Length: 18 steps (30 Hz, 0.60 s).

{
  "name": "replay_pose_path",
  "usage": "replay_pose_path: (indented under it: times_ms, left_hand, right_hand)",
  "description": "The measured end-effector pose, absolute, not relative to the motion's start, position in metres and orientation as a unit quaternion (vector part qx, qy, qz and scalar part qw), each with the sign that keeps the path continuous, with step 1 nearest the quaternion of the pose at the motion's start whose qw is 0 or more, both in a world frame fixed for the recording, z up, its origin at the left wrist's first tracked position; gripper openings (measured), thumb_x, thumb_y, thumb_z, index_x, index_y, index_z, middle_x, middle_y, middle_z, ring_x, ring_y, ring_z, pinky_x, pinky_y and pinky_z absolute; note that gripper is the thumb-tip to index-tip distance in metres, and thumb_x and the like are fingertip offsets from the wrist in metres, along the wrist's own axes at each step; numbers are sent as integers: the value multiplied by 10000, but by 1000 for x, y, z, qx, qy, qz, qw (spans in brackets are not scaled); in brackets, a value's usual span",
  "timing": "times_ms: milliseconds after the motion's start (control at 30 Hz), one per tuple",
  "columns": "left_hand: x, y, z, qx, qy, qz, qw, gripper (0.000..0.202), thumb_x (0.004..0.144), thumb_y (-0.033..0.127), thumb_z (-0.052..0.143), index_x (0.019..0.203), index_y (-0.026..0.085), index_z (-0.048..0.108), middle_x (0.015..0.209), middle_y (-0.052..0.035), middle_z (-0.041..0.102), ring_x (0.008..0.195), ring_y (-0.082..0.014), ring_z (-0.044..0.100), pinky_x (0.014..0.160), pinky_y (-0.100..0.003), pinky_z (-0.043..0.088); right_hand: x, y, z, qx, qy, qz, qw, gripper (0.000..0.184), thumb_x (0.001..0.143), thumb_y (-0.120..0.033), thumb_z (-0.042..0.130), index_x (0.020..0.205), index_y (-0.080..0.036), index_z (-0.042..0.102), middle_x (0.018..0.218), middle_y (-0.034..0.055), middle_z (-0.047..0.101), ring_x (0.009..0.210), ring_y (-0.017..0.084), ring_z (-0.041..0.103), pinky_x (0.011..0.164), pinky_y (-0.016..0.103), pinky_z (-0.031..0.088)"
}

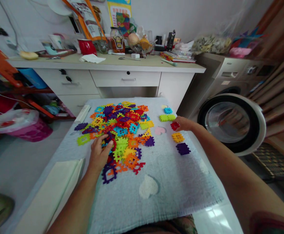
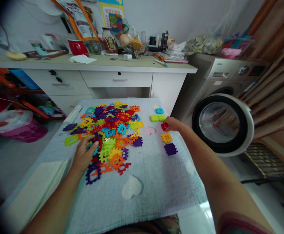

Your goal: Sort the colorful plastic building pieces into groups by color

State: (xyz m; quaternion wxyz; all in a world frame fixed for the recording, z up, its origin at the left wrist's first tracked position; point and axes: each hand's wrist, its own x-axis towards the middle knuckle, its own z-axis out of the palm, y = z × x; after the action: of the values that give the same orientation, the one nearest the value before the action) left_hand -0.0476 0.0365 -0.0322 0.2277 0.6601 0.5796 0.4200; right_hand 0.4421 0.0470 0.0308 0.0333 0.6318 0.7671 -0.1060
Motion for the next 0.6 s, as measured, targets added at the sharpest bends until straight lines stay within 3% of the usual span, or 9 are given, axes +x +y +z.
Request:
replay_pose_path:
  times_ms: [200,367,500,600]
  left_hand:
    - [-48,37,-33,662,580,418,224,493,838,577,583,1204,249,625,1256,-107,617,1208,-296,553,1134,-514,380]
    - [-49,37,-35,662,581,418,222,500,834,584,592,1206,252,625,1246,-97,618,1204,-288,557,1141,-503,378]
    - [-49,37,-35,663,581,416,223,496,840,578,594,1210,249,625,1252,-97,615,1209,-284,554,1139,-493,382]
    - [-49,38,-35,667,579,413,222,511,842,585,588,1215,238,625,1243,-101,619,1217,-287,550,1135,-492,381]
  right_hand:
    - [441,44,35,637,761,-121,15,433,663,-248,829,1089,-208,764,1085,88,720,1054,278,652,932,354,501]
    - [439,37,43,636,765,-102,4,465,712,-235,802,1168,-166,738,1164,127,688,1112,286,630,989,379,483]
    - [430,14,54,620,776,-111,-10,418,768,-296,772,1160,-154,735,1122,136,680,1079,284,631,979,389,486]
    - [417,-7,56,628,768,-123,21,492,793,-386,752,1224,-157,694,1175,146,664,1096,280,630,976,376,482]
